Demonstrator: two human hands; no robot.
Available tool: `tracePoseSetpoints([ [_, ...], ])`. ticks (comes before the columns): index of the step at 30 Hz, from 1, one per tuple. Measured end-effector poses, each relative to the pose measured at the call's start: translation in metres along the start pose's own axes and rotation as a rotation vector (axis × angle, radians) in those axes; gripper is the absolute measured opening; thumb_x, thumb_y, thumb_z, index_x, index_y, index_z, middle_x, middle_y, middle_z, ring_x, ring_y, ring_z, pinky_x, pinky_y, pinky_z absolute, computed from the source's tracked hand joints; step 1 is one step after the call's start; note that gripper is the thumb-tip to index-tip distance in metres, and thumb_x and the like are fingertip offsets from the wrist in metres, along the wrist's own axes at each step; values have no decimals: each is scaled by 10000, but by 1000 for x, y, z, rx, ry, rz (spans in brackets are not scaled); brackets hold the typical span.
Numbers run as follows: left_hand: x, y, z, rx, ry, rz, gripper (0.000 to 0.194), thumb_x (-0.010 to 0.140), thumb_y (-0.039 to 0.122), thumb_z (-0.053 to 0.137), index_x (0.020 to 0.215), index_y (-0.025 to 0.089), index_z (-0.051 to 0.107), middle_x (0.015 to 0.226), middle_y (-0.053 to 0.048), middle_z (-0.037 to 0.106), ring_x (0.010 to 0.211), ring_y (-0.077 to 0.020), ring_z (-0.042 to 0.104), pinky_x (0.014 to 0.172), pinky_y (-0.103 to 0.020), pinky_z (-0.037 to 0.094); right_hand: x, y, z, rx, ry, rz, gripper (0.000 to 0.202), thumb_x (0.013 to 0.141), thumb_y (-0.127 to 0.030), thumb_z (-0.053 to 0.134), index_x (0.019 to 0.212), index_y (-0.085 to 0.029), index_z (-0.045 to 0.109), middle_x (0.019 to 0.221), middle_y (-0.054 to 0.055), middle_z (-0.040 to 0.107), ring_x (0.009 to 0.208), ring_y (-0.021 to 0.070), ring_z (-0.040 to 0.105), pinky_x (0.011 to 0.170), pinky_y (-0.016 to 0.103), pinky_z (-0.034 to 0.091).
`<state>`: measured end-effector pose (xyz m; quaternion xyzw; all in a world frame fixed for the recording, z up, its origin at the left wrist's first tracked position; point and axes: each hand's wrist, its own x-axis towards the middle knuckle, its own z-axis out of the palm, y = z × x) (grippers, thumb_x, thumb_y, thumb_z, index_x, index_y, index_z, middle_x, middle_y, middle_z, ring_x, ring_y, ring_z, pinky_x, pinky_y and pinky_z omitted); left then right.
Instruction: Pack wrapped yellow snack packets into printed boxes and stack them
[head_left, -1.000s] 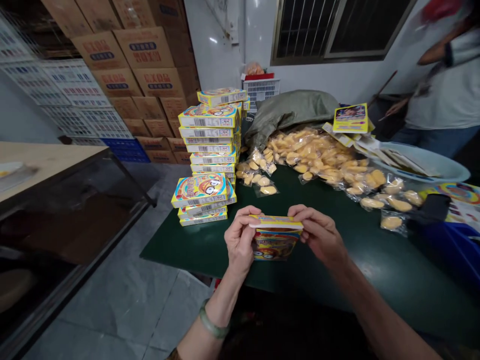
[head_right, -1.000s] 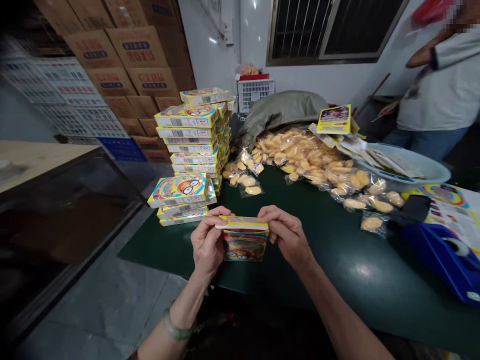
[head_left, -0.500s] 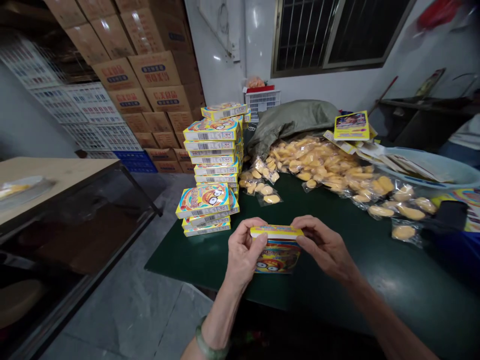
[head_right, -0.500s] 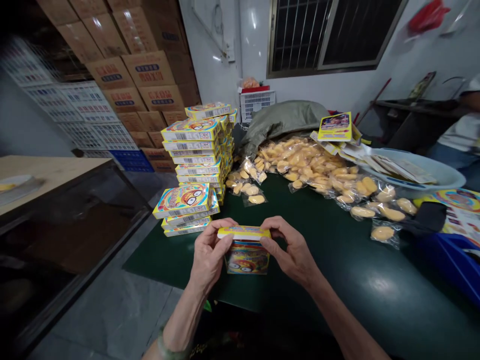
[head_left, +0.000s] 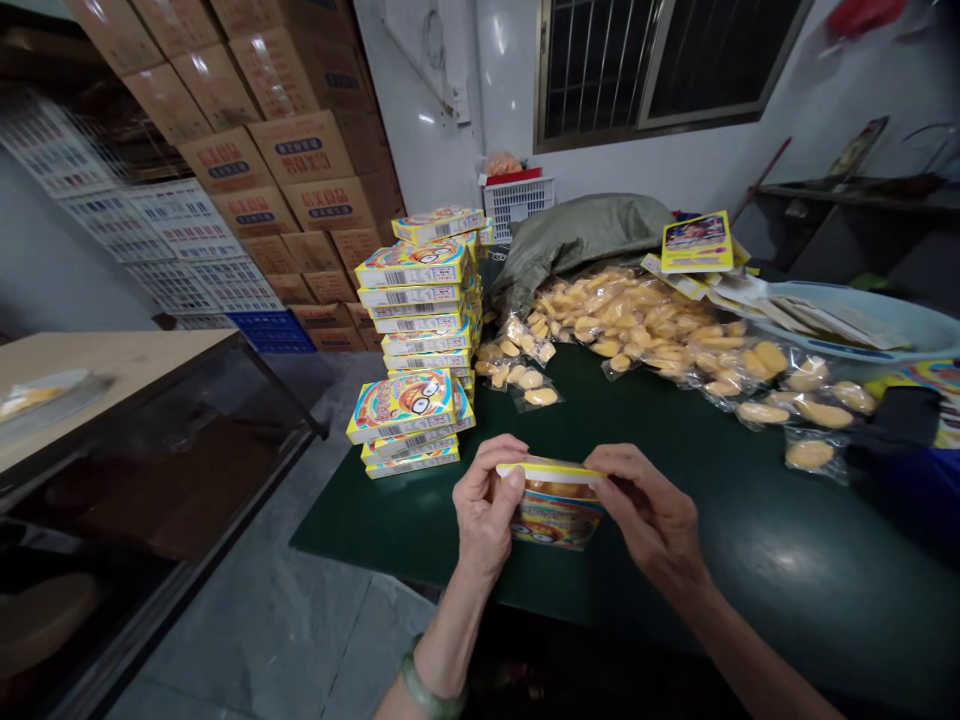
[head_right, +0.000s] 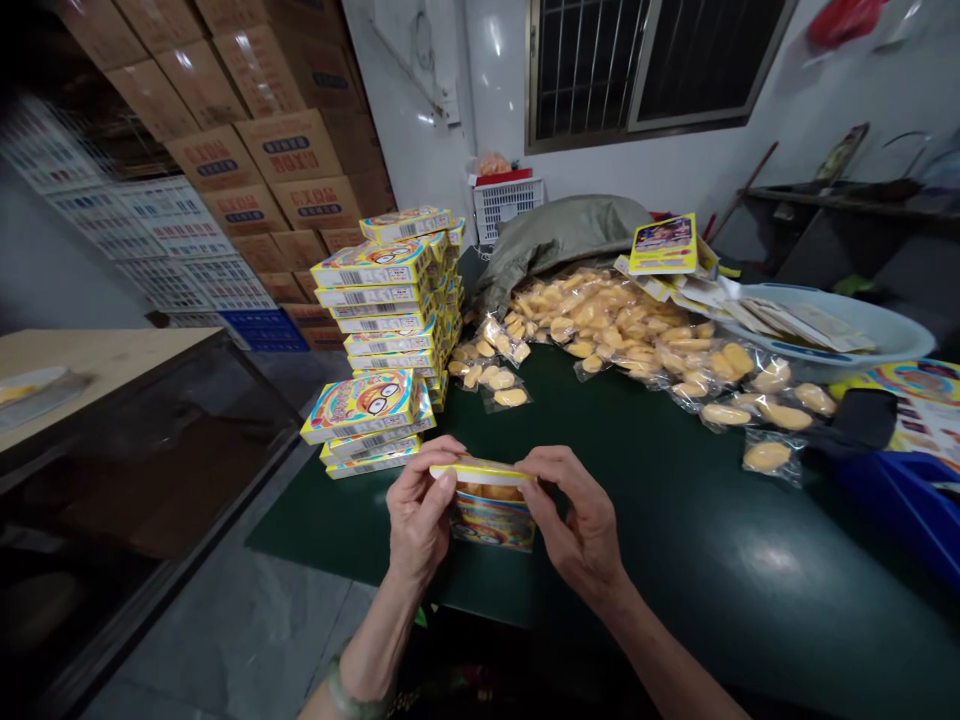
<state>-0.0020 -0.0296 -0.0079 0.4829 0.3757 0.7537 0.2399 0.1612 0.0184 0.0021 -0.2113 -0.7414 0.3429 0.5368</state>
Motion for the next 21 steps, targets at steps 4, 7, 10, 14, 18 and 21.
tracePoseSetpoints([
  [4,-1,-5,-2,20,-27,46,138,830,203,577,948,205,648,987,-59,593,891,-166,571,755,-288,461,-1,-2,-2,15,-9,-43,230,856,-76,527,988,-243,614,971,58,552,876,162,569,705,288,481],
  [7,0,-7,-3,26,-53,68,150,844,197,553,961,209,645,980,-56,596,898,-165,569,770,-293,456,-1,-5,-4,-39,-24,-65,239,842,-62,539,976,-241,624,973,54,555,862,155,575,707,284,496],
  [10,1,-9,-5,33,-62,93,154,854,222,534,955,208,649,979,-62,605,907,-174,572,781,-307,457,-2,-6,-6,-105,-20,-103,261,834,-48,540,987,-242,624,979,52,561,831,145,585,700,280,509],
  [14,1,-12,-8,47,-70,95,177,858,258,522,947,192,661,989,-88,618,920,-198,572,780,-339,468,-3,-2,-7,-125,-15,-147,326,825,-26,535,1043,-254,616,996,59,566,843,151,588,681,276,514],
  [18,1,-16,-11,52,-104,117,173,861,231,523,956,196,663,997,-86,623,925,-193,577,783,-341,473,-4,4,-6,-125,-14,-196,392,815,-13,524,1103,-263,614,1021,69,572,894,172,591,701,294,515],
  [21,4,-15,-14,48,-130,135,170,861,225,529,962,203,664,997,-85,626,924,-194,589,782,-347,486,-5,6,-8,-131,-25,-214,405,814,-31,532,1130,-272,609,1058,77,572,930,189,592,726,320,524],
])
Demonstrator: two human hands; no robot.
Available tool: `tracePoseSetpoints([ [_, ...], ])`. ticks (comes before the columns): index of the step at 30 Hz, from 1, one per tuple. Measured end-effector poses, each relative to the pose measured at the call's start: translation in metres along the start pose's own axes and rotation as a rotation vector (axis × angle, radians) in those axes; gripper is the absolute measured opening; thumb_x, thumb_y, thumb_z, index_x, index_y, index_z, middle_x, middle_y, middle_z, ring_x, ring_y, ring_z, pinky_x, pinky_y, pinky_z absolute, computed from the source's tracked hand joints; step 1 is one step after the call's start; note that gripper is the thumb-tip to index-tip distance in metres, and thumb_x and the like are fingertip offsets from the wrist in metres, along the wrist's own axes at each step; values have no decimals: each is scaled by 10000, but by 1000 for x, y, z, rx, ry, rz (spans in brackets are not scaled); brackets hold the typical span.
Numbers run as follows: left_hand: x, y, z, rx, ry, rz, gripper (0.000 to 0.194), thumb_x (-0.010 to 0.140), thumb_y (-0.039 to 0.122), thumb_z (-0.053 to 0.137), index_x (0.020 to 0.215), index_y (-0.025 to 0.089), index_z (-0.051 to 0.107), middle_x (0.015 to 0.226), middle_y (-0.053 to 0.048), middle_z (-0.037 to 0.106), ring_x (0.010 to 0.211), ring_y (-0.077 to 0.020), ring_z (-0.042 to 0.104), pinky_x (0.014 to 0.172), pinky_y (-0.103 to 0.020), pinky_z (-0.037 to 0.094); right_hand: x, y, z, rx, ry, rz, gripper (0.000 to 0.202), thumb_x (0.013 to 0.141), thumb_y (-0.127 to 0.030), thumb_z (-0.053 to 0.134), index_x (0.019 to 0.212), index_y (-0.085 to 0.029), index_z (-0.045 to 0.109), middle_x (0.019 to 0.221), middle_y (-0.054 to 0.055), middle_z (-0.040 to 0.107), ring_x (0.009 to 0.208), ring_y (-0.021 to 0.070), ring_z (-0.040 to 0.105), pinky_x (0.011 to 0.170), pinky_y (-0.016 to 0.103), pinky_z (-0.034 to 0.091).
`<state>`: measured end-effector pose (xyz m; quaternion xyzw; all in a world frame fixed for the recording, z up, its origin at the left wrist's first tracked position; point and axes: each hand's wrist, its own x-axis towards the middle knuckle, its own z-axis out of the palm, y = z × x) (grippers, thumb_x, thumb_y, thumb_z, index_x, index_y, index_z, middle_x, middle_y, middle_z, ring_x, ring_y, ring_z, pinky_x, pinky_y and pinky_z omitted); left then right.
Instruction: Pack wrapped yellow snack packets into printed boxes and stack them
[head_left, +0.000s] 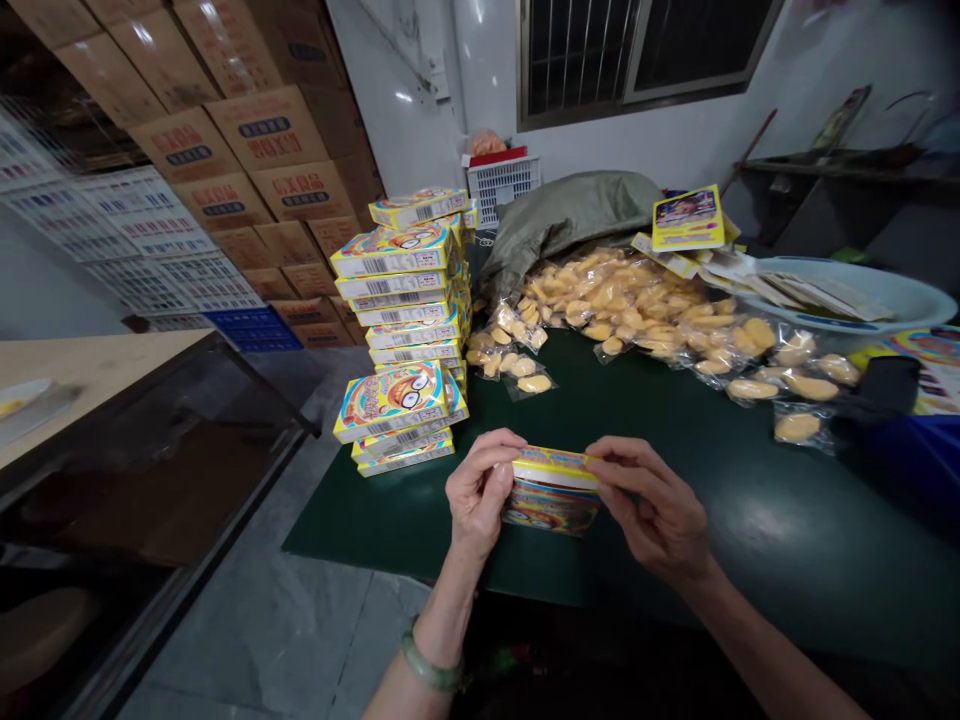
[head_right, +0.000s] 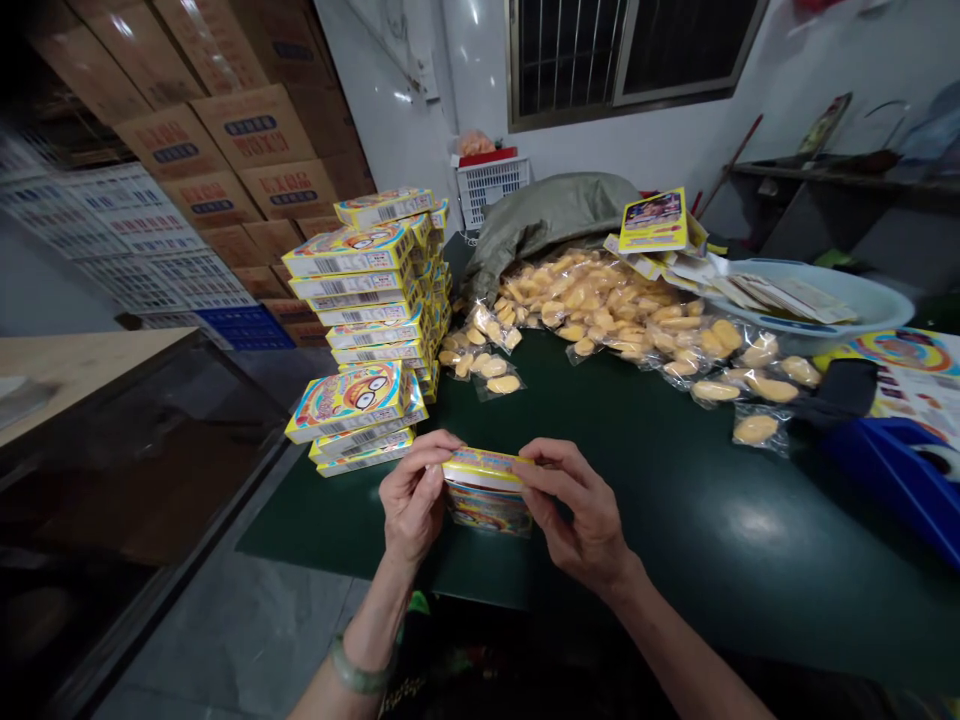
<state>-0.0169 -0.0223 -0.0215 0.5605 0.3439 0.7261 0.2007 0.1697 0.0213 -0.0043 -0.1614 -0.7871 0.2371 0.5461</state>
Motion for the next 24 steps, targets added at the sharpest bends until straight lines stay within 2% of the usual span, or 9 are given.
tracePoseSetpoints([
  [6,23,25,-13,134,-225,-59,132,839,199,574,927,185,671,961,-90,666,873,-181,633,729,-303,510,5,-5,-7,18,-80,153,270,828,-74,564,1013,-257,635,1000,57,581,873,163,602,727,305,534],
  [9,30,36,-17,184,-271,-80,95,825,171,590,883,176,665,912,-82,679,827,-164,644,709,-284,517,7,-7,-7,53,-57,178,240,833,-78,556,982,-247,639,991,59,581,887,163,591,705,283,524],
  [15,20,34,-15,238,-234,119,142,835,118,553,904,179,661,913,-72,690,813,-157,662,702,-286,544,5,-10,-2,64,-24,186,244,835,-70,547,971,-242,653,1020,63,590,902,163,598,714,274,523],
  [20,11,33,-14,328,-288,315,256,809,216,642,1062,180,623,966,-116,691,837,-189,675,691,-307,565,-1,-4,-4,110,-6,196,300,852,-65,523,1039,-263,651,1079,65,597,979,178,597,768,292,517],
  [24,4,38,-12,450,-249,369,294,806,184,641,1097,175,602,965,-127,694,856,-190,678,703,-306,571,-8,3,-4,111,-2,132,371,845,-55,522,1128,-272,624,1140,76,576,1035,198,571,796,324,514],
])
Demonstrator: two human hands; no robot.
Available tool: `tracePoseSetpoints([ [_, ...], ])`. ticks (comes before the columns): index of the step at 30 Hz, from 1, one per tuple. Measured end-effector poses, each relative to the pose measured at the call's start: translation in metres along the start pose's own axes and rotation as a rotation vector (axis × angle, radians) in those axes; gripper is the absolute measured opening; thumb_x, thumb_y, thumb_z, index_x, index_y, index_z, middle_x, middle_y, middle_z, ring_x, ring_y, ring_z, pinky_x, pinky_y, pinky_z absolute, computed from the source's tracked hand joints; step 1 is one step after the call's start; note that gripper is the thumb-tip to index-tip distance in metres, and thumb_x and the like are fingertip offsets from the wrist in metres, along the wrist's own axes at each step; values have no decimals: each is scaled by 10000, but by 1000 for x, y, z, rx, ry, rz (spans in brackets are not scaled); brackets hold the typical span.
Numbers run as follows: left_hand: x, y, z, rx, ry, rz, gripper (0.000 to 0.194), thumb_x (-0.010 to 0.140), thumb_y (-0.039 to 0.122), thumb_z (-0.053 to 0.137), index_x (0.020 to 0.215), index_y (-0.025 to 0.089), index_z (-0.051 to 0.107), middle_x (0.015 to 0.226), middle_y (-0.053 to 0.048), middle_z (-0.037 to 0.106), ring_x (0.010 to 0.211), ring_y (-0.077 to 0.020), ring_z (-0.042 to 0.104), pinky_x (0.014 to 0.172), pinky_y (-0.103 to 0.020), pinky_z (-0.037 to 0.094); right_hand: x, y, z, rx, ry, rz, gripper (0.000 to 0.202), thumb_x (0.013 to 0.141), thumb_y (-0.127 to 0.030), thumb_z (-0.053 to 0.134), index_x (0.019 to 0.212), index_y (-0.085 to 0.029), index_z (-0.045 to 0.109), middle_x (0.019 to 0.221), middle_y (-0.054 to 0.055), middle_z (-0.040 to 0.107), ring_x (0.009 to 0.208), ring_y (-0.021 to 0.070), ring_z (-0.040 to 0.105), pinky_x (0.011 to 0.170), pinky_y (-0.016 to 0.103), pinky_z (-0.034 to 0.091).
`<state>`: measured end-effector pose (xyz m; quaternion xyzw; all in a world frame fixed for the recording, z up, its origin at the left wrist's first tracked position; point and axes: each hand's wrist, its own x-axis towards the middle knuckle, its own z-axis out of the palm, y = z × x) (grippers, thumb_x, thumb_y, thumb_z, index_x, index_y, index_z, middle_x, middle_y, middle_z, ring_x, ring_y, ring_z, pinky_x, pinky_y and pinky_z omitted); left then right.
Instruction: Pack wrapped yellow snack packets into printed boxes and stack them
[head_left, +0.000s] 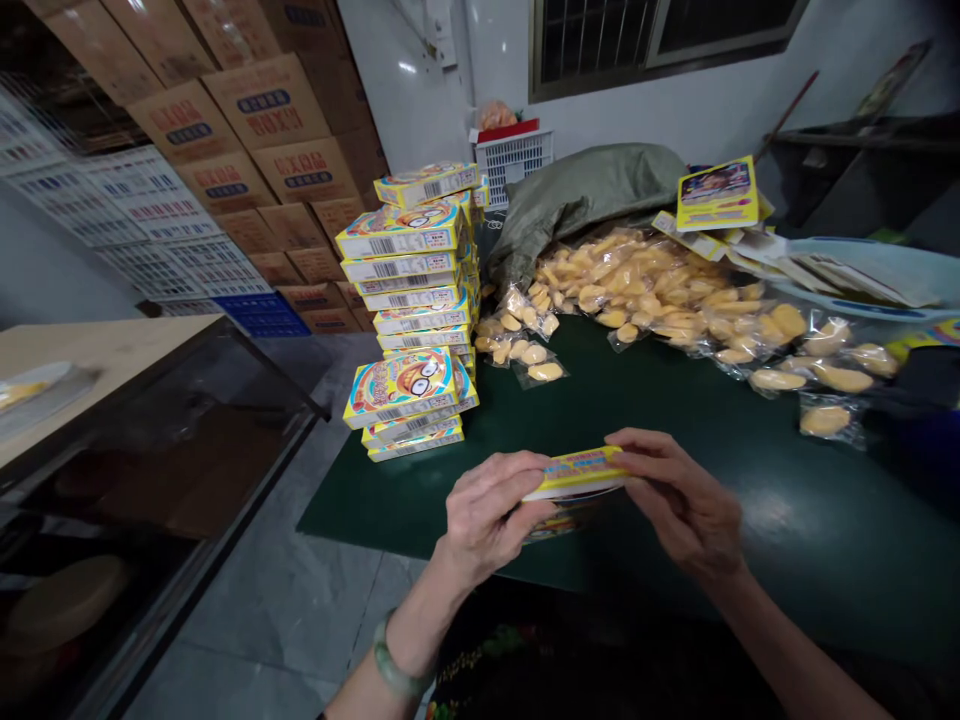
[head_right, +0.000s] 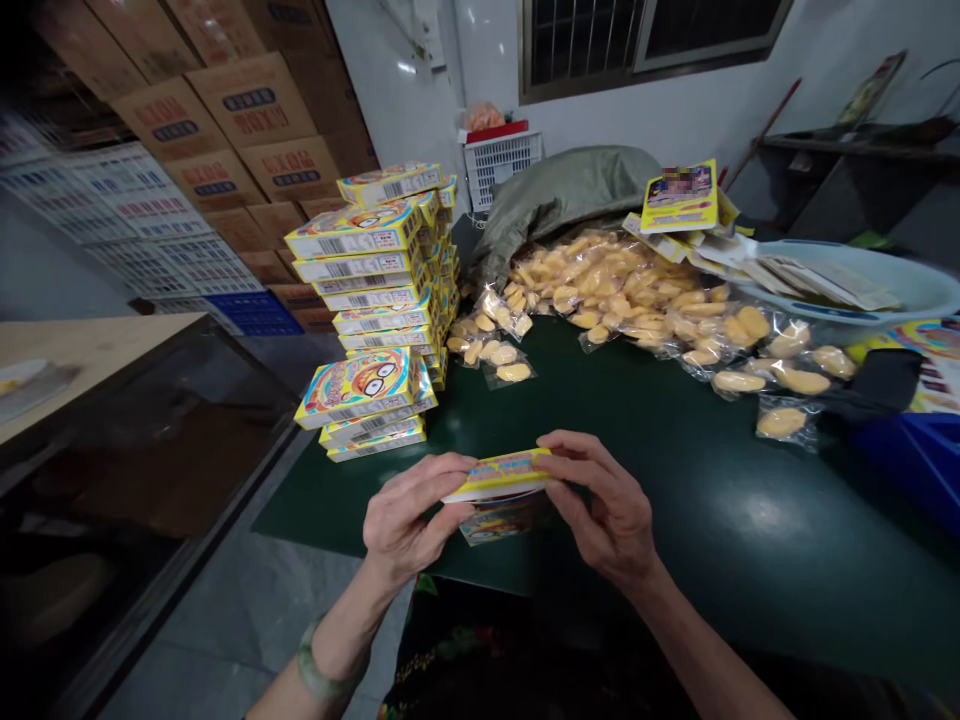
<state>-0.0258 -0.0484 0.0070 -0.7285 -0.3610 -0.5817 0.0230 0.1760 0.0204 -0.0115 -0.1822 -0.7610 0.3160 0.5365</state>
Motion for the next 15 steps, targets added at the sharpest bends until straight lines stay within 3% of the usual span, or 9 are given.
tracePoseSetpoints([
  [4,-3,8,0,133,-12,-17,316,787,131,649,1098,155,601,979,-133,697,912,-200,676,759,-310,570,-4,4,2,-4,2,-35,413,827,-40,539,1163,-272,603,1150,84,568,1045,212,561,808,356,512],
  [11,-18,17,10,314,19,-82,445,796,61,586,1228,147,528,1158,-185,634,1054,-234,632,857,-344,560,-14,5,17,-103,120,-61,454,814,-69,562,1220,-271,556,1183,89,554,1063,235,555,860,407,496],
  [15,-22,20,17,360,52,-123,441,813,62,545,1244,146,500,1168,-181,628,1082,-226,618,883,-347,548,-17,5,25,-168,192,-62,560,814,-94,588,1332,-258,455,1183,109,566,1065,246,559,869,419,503],
])
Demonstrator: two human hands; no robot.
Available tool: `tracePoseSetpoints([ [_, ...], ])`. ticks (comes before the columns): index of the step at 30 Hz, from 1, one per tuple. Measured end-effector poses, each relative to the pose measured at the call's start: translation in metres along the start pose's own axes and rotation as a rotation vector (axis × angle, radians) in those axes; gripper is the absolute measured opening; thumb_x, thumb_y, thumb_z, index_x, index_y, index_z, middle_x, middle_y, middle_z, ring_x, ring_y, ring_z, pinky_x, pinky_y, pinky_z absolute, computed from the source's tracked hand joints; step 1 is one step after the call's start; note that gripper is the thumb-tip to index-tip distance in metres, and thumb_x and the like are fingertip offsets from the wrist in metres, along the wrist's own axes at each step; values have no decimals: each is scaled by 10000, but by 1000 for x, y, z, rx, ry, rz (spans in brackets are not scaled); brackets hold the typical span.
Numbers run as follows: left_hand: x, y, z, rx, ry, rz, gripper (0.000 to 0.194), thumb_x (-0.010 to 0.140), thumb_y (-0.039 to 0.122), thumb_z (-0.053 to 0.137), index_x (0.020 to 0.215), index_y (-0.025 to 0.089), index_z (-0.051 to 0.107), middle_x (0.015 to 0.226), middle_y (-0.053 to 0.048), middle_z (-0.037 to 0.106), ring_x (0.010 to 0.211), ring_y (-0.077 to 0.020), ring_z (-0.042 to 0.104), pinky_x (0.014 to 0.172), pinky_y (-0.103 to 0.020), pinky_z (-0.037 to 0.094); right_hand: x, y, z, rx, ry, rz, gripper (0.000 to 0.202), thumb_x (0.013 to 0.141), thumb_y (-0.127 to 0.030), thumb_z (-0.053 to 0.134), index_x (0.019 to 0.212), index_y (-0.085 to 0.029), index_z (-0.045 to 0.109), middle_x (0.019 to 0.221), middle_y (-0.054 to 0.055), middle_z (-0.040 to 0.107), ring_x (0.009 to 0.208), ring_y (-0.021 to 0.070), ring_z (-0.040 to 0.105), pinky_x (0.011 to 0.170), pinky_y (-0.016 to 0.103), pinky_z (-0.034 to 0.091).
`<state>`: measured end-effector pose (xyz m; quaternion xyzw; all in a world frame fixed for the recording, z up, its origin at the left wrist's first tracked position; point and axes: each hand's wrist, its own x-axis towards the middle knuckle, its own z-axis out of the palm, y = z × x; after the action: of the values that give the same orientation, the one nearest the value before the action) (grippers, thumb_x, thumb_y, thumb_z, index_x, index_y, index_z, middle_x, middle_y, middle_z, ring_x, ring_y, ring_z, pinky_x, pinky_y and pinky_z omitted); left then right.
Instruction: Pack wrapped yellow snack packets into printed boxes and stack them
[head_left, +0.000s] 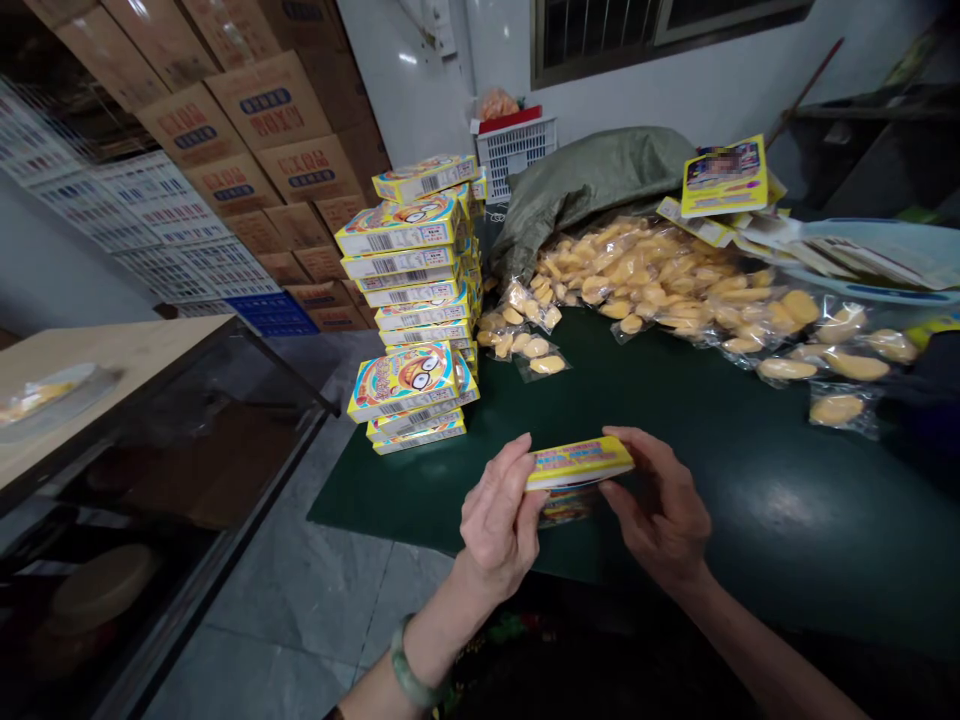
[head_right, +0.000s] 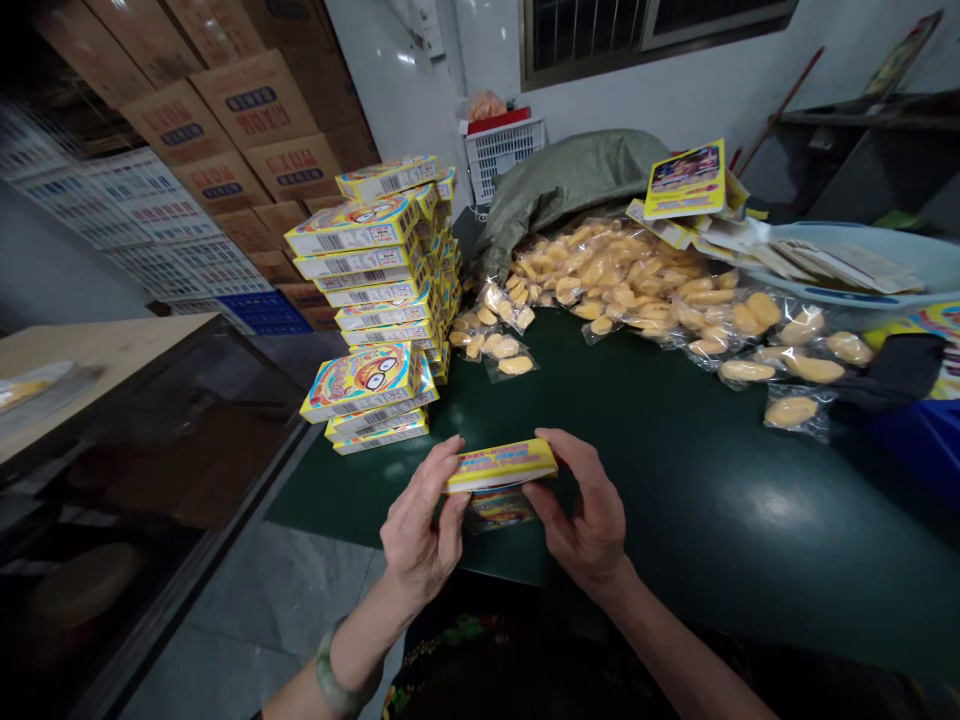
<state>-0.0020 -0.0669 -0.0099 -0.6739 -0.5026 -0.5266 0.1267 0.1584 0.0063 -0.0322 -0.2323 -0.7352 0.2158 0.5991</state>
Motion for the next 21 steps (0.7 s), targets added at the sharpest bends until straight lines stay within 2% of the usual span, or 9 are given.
tracePoseSetpoints([
  [3,3,3,0,-11,1,-46,376,820,74,536,1186,156,513,1111,-161,657,1035,-208,641,851,-328,561,2,-2,2,-52,17,-44,476,829,-98,574,1273,-260,512,1165,103,563,1033,232,571,825,397,527],
  [6,7,4,-2,-66,-6,-4,305,809,41,538,1090,161,539,1098,-159,660,1008,-202,649,822,-333,566,5,-3,2,-81,27,-94,433,840,-98,567,1239,-263,541,1137,95,558,994,211,580,778,366,545],
  [15,14,-3,-3,-316,-16,83,384,750,-73,536,1055,159,551,1031,-105,658,994,-211,627,805,-413,551,5,-2,-1,-9,-7,-86,432,823,-36,573,1181,-278,584,1174,77,539,1020,194,572,799,344,539],
  [21,9,-3,-4,-314,-59,66,371,765,-61,523,1066,157,547,1075,-124,657,1035,-227,614,832,-437,539,5,1,-1,58,-18,-58,418,812,-38,573,1171,-252,573,1175,89,539,1046,212,561,836,372,512],
])
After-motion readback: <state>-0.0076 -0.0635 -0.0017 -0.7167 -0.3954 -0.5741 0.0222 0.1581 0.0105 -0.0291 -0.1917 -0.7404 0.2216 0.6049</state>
